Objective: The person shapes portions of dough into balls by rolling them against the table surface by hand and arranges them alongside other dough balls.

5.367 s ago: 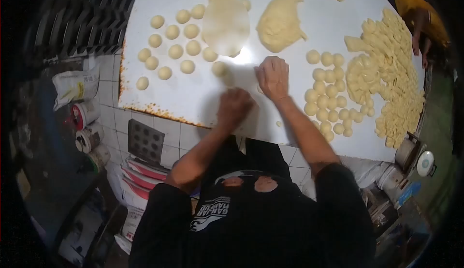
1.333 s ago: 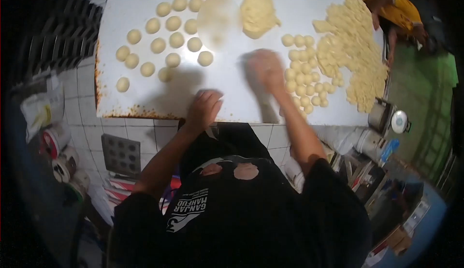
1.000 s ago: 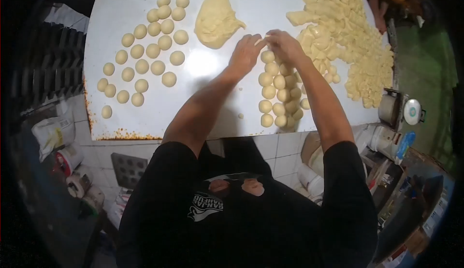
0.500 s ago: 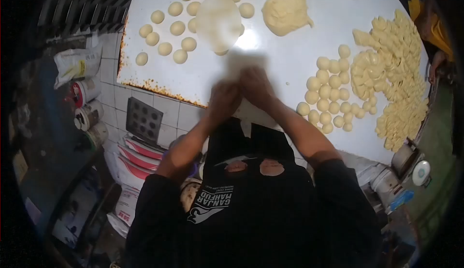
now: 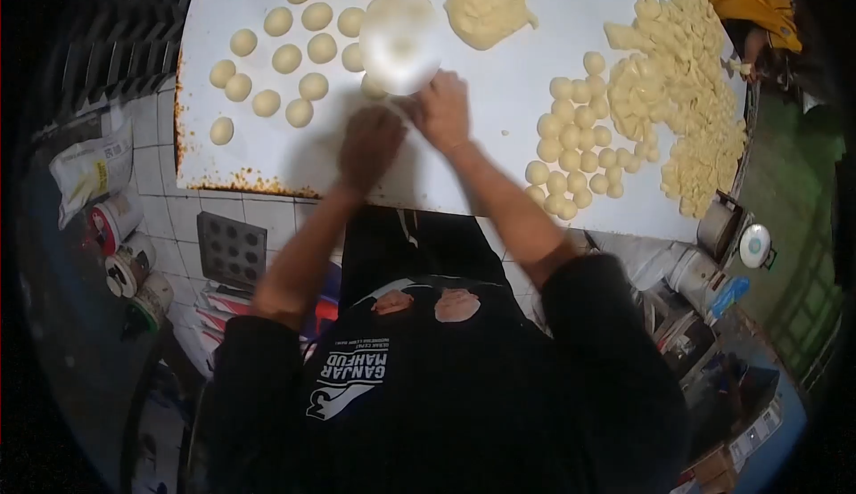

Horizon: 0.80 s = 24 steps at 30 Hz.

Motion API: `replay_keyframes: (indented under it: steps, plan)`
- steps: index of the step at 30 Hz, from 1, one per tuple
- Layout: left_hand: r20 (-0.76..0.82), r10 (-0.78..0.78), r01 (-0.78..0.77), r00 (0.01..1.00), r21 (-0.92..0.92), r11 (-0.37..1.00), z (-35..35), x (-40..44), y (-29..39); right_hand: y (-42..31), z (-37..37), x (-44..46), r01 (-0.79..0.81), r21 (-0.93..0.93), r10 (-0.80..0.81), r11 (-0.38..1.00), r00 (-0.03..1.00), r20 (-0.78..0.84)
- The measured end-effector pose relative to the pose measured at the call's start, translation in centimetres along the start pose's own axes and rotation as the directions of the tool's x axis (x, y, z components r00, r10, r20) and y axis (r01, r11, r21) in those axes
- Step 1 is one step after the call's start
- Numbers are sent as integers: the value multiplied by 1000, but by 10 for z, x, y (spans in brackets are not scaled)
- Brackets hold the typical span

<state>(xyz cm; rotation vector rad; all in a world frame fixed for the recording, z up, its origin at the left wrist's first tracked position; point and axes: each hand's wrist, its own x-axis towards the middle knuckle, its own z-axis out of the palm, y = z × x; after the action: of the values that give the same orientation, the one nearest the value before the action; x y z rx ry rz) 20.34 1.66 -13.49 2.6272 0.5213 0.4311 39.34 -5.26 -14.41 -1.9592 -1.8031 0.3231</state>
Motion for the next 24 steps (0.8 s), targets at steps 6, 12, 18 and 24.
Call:
replay_keyframes:
  steps: [6, 12, 18, 24]
  plan:
    - [91, -68, 84, 994, -191, 978, -15, -52, -22, 43, -46, -17, 169, 86, -179, 982, 976, 128]
    - [-119, -274, 259, 954, -124, 958, 8, -41, 37, 13, -25, -46, 87, 97, -75, 991, 989, -128]
    - [-96, -484, 483, 870, -37, 875, 11, 1, 30, 25, -41, 6, 68, 63, -64, 996, 996, -60]
    - [122, -489, 503, 864, -127, 855, -10, -46, 13, 67, -44, -24, 273, 24, -274, 962, 961, 42]
